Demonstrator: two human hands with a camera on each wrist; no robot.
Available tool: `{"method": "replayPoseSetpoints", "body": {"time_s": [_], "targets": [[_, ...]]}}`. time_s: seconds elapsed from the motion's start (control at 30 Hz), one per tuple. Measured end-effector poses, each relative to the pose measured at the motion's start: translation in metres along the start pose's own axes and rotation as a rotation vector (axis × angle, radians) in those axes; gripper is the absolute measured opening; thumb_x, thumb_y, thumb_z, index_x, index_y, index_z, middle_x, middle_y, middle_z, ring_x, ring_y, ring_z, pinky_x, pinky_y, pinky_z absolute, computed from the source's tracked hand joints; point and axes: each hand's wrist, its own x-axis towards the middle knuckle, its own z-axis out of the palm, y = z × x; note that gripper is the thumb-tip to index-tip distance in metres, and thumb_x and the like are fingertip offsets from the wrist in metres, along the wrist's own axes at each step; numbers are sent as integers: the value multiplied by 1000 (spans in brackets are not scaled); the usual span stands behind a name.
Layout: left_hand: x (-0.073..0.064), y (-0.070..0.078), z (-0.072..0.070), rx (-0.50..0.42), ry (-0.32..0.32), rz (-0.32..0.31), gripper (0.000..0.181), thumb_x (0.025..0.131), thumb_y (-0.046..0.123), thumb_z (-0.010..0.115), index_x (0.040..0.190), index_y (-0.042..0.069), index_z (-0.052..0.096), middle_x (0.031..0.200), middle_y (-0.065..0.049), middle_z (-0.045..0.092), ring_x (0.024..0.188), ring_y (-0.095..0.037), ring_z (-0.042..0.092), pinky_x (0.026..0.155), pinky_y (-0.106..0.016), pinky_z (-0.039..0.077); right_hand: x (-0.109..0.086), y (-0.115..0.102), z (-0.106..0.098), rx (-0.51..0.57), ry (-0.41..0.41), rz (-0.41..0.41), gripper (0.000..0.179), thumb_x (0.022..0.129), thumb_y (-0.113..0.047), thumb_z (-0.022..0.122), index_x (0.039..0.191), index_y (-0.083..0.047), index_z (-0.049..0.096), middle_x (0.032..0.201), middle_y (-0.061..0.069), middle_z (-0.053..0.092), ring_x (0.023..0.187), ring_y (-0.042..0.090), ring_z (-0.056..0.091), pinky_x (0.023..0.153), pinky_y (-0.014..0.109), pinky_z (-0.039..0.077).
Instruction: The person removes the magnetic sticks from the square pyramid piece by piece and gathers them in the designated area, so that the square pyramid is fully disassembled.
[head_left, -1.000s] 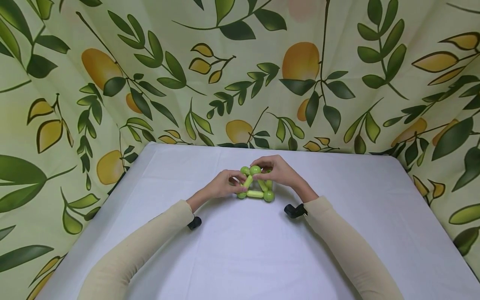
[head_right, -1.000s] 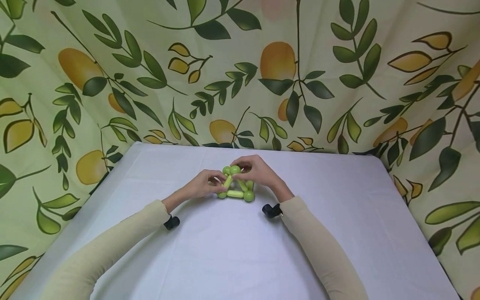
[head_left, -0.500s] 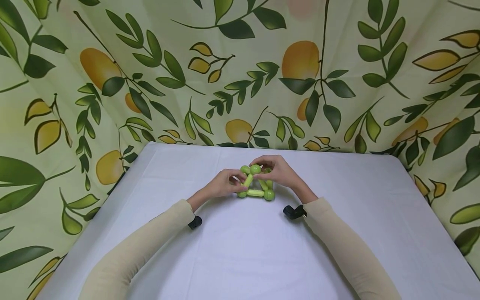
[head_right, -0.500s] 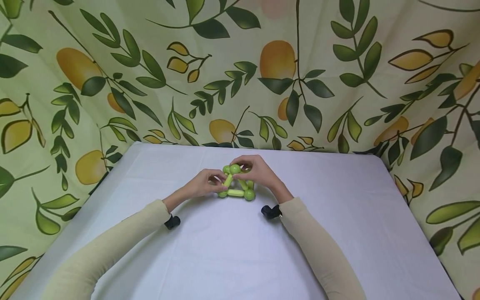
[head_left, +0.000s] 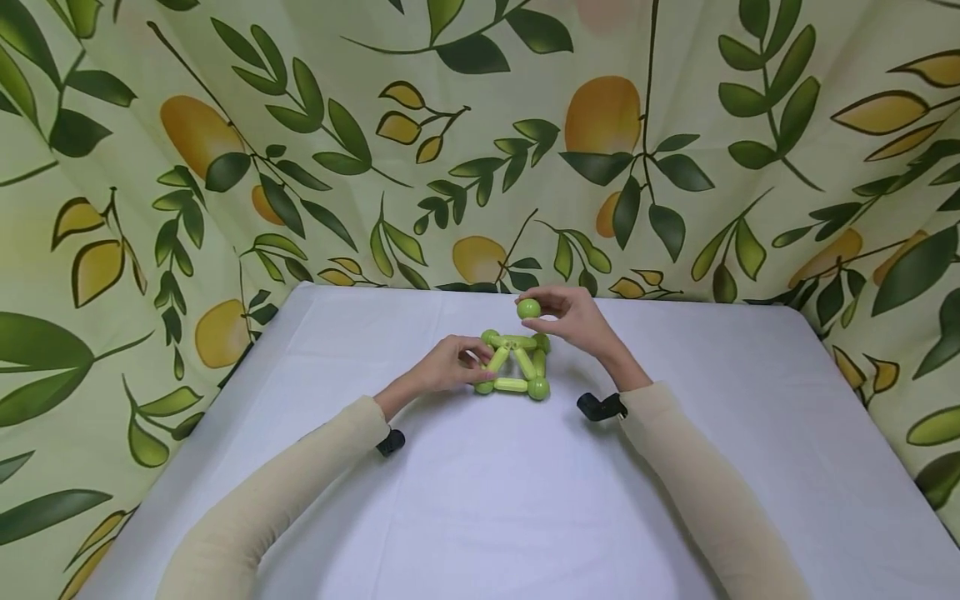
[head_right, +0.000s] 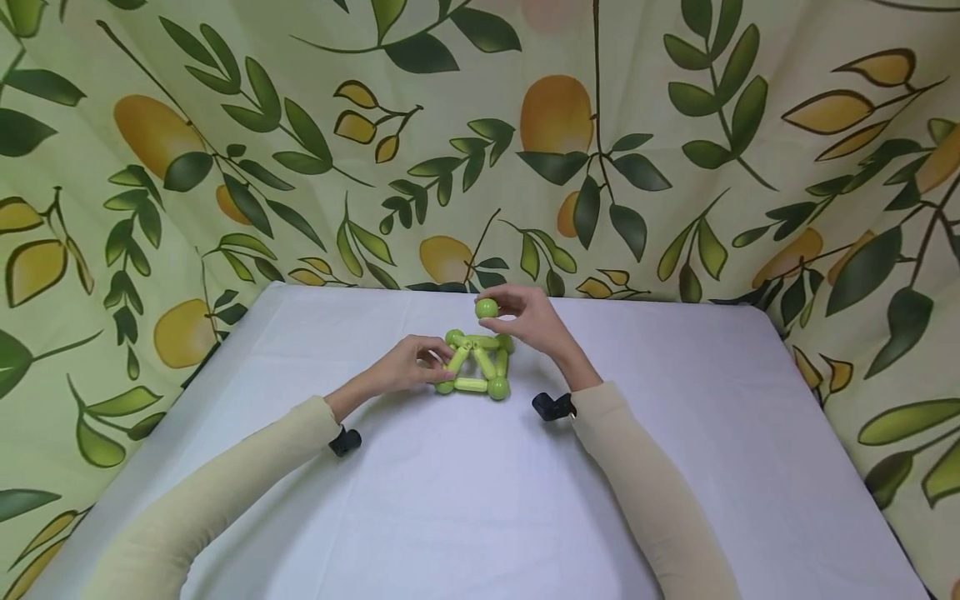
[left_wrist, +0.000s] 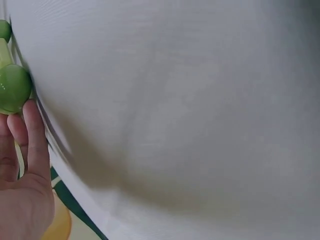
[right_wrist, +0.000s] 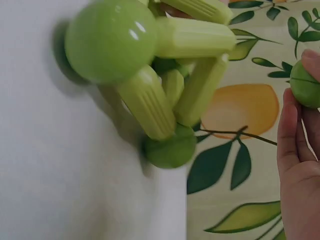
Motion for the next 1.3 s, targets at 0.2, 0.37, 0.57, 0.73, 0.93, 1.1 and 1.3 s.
{"method": "replayPoseSetpoints", "body": {"time_s": [0.2, 0.37, 0.57, 0.73, 0.93, 1.1, 1.3], "targets": [[1, 2, 1, -4, 6, 13, 23, 88, 8, 82, 108, 3, 72, 100, -4, 69, 86, -16, 62, 82, -29, 54, -7, -1, -22, -44, -13, 56, 38, 86, 1, 81, 122, 4, 69, 116, 16, 69, 100, 26, 67, 87, 32, 54], [1, -2, 4, -24, 31, 20, 22, 87, 6, 82, 106, 2, 72, 99, -4, 69, 84, -16, 62, 82, -30, 54, -20, 7, -31, -67, -15, 129, 40, 84, 1, 82, 122, 4, 68, 116, 16, 68, 102, 27, 67, 88, 31, 54], [2, -6, 6, -32, 35, 28, 23, 87, 7, 83, 107, 1, 73, 100, -4, 70, 86, -16, 62, 83, -30, 54, -42, 11, -47, -123, 2, 187, 39, 84, -2, 84, 119, 2, 68, 114, 15, 68, 99, 26, 67, 84, 27, 54], [2, -7, 5, -32, 26, 32, 24, 87, 9, 83, 108, 2, 73, 101, -4, 70, 86, -16, 63, 82, -30, 55, -63, 16, -63, -121, 29, 211, 38, 84, -2, 83, 119, 3, 69, 116, 18, 68, 103, 27, 68, 87, 27, 55], [0, -8, 1, -33, 14, 38, 25, 88, 10, 83, 109, 2, 72, 101, -4, 70, 90, -19, 64, 83, -30, 55, -82, 19, -78, -107, 30, 259, 41, 86, -2, 82, 122, 8, 66, 121, 20, 65, 106, 26, 68, 89, 28, 54], [-1, -7, 0, -36, 3, 32, 25, 88, 8, 82, 110, 1, 72, 103, -5, 70, 92, -20, 64, 84, -30, 55, -93, 19, -86, -98, 32, 292, 40, 86, -1, 82, 122, 7, 66, 122, 22, 63, 106, 25, 69, 88, 27, 54], [0, -5, 0, -60, -2, 42, 25, 88, 7, 81, 111, 1, 72, 105, -6, 70, 92, -20, 64, 84, -32, 55, -103, 15, -97, -110, 53, 316, 39, 87, -3, 81, 123, 3, 67, 122, 20, 65, 108, 27, 68, 89, 27, 54]]}}
